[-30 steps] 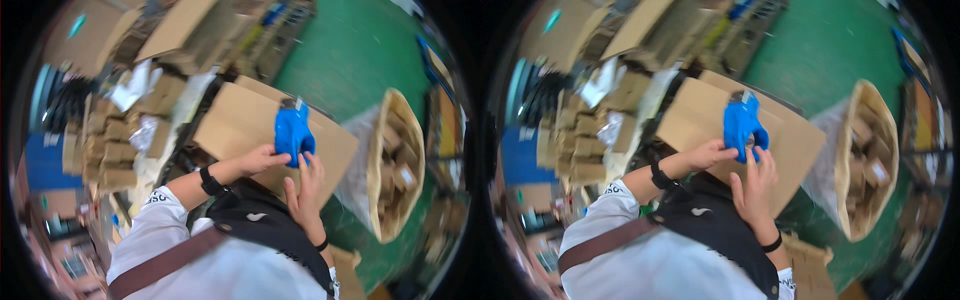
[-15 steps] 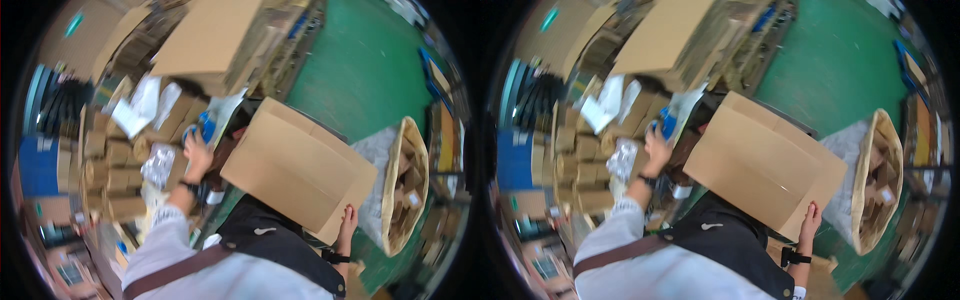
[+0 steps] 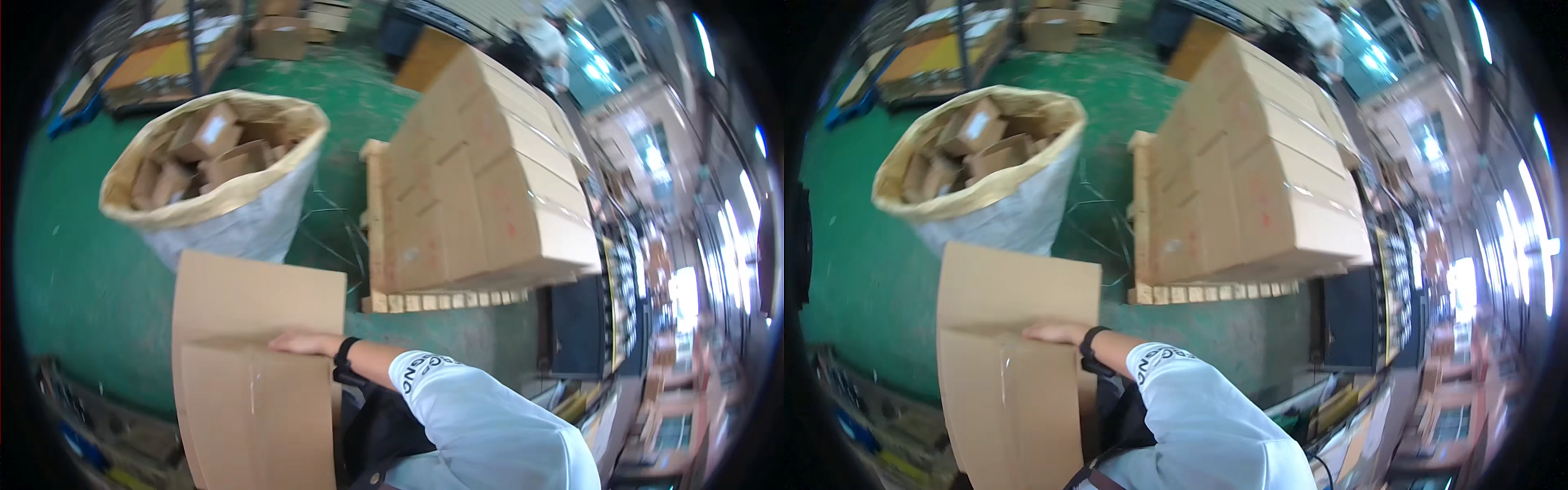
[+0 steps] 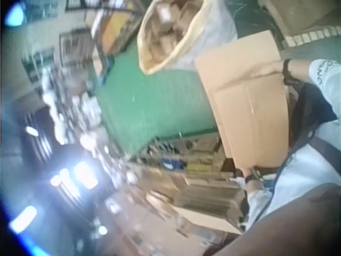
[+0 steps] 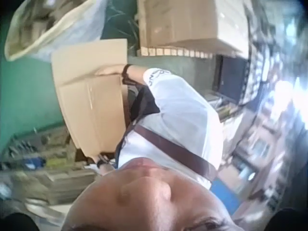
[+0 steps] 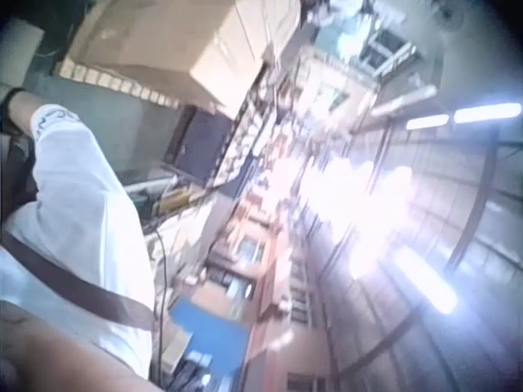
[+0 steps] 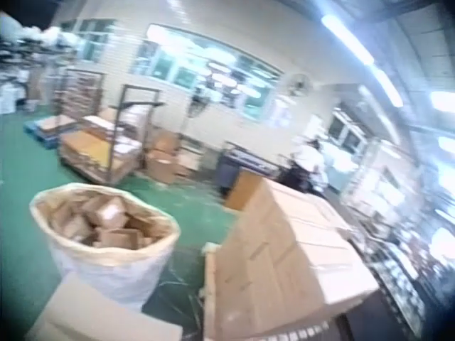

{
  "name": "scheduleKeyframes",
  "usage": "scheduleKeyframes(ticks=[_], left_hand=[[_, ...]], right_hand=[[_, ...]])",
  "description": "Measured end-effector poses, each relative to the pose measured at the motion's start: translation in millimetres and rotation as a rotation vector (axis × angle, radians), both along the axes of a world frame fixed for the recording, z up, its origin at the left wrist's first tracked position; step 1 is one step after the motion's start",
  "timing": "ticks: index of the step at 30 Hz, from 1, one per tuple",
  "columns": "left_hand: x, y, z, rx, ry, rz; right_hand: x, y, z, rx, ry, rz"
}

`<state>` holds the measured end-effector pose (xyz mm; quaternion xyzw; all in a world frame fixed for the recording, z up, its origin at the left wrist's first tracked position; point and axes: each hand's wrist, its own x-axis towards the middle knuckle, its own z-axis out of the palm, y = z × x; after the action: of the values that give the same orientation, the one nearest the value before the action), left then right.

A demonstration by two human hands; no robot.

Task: Packing industrial parts into cardboard boxes, adding documentation, and sealing with tape.

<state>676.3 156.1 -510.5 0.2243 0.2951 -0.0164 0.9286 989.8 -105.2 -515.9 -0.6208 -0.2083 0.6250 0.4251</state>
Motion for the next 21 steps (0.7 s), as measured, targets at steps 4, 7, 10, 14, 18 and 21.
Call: scheduleKeyframes(ticks=[4,7,10,14,18,21], left_hand=[[54,14,-22,0.022,-0.041,-0.155],[54,8,-20,0.045,-0.047,-0.160],[68,6,-22,0.055,-0.082,-0.205],[67,5,-29,0.075,-0.102,-0.219],[75,-4,-33,0.091,-0.134,-0.235],[88,-7,-35,0.113,-0.167,-0.242]], right_hand=[[-45,-56,-10,-0.148,-0.224,-0.193],[-81,-133,27,-0.503,-0.107,-0.365],[-138,-206,-44,-0.501,0.160,-0.845],[-124,-204,-5,-0.417,0.633,-0.789],[-106,-192,17,-0.581,0.314,-0.601],[-103,-188,24,-0.639,0.276,-0.586]])
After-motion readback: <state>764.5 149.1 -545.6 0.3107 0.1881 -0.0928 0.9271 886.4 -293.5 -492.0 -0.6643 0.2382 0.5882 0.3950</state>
